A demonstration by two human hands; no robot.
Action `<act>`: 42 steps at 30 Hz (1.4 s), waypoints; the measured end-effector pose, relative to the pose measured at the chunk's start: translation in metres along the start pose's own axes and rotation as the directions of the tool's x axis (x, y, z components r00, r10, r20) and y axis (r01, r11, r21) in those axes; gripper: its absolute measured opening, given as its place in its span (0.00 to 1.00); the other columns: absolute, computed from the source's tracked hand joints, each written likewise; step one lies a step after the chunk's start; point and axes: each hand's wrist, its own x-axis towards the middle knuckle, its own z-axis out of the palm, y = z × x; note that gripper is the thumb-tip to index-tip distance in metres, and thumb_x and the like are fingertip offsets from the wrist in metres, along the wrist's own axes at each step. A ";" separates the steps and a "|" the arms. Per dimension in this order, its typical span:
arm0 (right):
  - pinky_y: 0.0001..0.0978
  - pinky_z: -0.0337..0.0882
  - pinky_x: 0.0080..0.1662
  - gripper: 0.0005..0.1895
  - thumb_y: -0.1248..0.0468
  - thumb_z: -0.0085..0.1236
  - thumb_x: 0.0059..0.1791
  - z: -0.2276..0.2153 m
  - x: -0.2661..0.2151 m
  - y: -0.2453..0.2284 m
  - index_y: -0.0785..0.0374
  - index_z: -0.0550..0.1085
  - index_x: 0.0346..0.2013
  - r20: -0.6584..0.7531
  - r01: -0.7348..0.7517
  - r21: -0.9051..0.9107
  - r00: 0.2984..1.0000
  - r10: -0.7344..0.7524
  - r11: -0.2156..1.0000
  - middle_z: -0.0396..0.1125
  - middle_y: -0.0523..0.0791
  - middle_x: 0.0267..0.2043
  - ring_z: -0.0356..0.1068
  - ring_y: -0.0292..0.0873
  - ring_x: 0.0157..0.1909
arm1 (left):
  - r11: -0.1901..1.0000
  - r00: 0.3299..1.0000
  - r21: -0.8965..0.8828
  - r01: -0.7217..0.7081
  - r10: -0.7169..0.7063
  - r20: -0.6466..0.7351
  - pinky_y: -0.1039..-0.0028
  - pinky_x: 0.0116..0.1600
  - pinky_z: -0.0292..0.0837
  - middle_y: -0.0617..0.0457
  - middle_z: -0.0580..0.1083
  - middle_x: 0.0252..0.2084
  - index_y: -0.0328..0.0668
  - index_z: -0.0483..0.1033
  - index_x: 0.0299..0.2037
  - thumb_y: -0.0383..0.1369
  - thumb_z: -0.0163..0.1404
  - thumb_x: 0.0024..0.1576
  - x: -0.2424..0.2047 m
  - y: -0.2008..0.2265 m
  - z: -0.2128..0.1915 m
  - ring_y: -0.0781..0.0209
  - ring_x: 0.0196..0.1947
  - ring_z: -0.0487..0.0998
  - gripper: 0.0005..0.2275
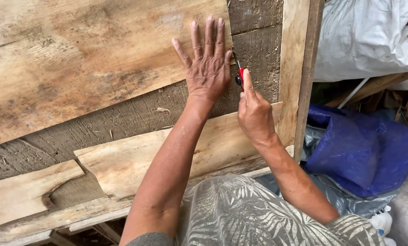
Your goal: Patching a wooden surface by cutting and fitting thin wood strips into gaps using a utility knife.
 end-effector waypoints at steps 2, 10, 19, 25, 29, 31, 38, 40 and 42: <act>0.45 0.68 0.36 0.31 0.74 0.49 0.57 0.005 -0.004 0.001 0.65 0.57 0.75 -0.003 -0.008 -0.012 1.000 0.008 1.000 0.70 0.53 0.33 0.69 0.53 0.30 | 1.000 1.000 0.006 0.003 -0.003 0.021 0.30 0.74 0.19 0.53 0.29 0.80 0.52 0.32 0.82 0.48 0.25 0.79 0.001 0.000 -0.003 0.45 0.80 0.26 0.26; 0.43 0.65 0.32 0.30 0.74 0.49 0.58 0.006 -0.012 -0.001 0.65 0.57 0.75 -0.003 -0.015 -0.039 1.000 0.015 0.999 0.64 0.48 0.27 0.62 0.47 0.25 | 1.000 1.000 0.013 0.015 -0.015 0.003 0.30 0.74 0.18 0.55 0.29 0.81 0.56 0.32 0.82 0.48 0.26 0.79 0.000 0.001 0.001 0.46 0.80 0.26 0.26; 0.27 0.64 0.21 0.28 0.73 0.44 0.61 0.003 -0.023 0.000 0.71 0.52 0.76 0.068 -0.018 -0.012 0.997 0.019 1.000 0.57 0.40 0.22 0.54 0.35 0.19 | 1.000 0.999 0.023 0.019 -0.019 0.027 0.32 0.73 0.12 0.56 0.26 0.80 0.54 0.29 0.82 0.48 0.22 0.78 0.003 0.001 0.010 0.46 0.80 0.22 0.26; 0.42 0.66 0.25 0.30 0.73 0.49 0.59 0.002 -0.024 0.002 0.68 0.56 0.76 0.018 0.037 -0.162 0.999 -0.034 0.986 0.59 0.46 0.24 0.58 0.43 0.20 | 0.998 0.999 0.046 0.030 -0.030 0.012 0.32 0.73 0.14 0.57 0.27 0.80 0.55 0.30 0.82 0.49 0.19 0.75 0.005 0.001 0.008 0.47 0.81 0.24 0.27; 0.30 0.70 0.23 0.28 0.74 0.47 0.60 0.000 -0.022 0.000 0.72 0.54 0.75 0.060 0.024 -0.094 0.998 -0.019 0.995 0.61 0.44 0.24 0.58 0.37 0.20 | 0.999 1.000 0.036 0.003 -0.002 -0.014 0.31 0.72 0.14 0.55 0.27 0.80 0.52 0.30 0.82 0.47 0.21 0.76 0.005 0.001 0.008 0.44 0.79 0.23 0.27; 0.30 0.69 0.23 0.28 0.74 0.46 0.60 0.002 -0.025 0.002 0.74 0.54 0.74 0.067 0.023 -0.094 0.998 -0.017 0.995 0.60 0.43 0.24 0.58 0.37 0.20 | 1.000 1.000 0.026 -0.007 0.008 -0.020 0.31 0.72 0.15 0.54 0.28 0.81 0.51 0.32 0.82 0.46 0.21 0.76 0.002 -0.001 0.007 0.43 0.79 0.24 0.27; 0.38 0.65 0.26 0.32 0.72 0.51 0.58 -0.004 -0.022 0.016 0.59 0.55 0.77 0.064 -0.041 -0.039 0.997 0.043 0.998 0.60 0.45 0.25 0.58 0.41 0.22 | 0.996 0.992 0.035 -0.082 0.085 -0.090 0.28 0.70 0.13 0.55 0.31 0.81 0.47 0.34 0.81 0.51 0.24 0.72 0.006 -0.010 0.021 0.46 0.79 0.24 0.31; 0.41 0.66 0.27 0.33 0.72 0.53 0.57 -0.006 -0.025 0.015 0.59 0.57 0.77 0.061 -0.037 -0.069 0.997 0.041 0.997 0.62 0.46 0.25 0.60 0.43 0.22 | 0.990 0.987 0.060 -0.128 0.133 -0.086 0.24 0.69 0.16 0.53 0.32 0.81 0.46 0.35 0.81 0.53 0.29 0.72 0.004 -0.011 0.024 0.45 0.79 0.26 0.32; 0.43 0.66 0.27 0.33 0.74 0.52 0.58 -0.004 -0.026 0.014 0.60 0.57 0.77 0.047 0.011 -0.129 0.999 -0.005 0.992 0.59 0.45 0.25 0.59 0.44 0.22 | 0.990 0.986 0.061 -0.129 0.135 -0.101 0.24 0.69 0.15 0.53 0.32 0.81 0.46 0.36 0.81 0.53 0.30 0.72 0.006 -0.011 0.025 0.45 0.78 0.25 0.32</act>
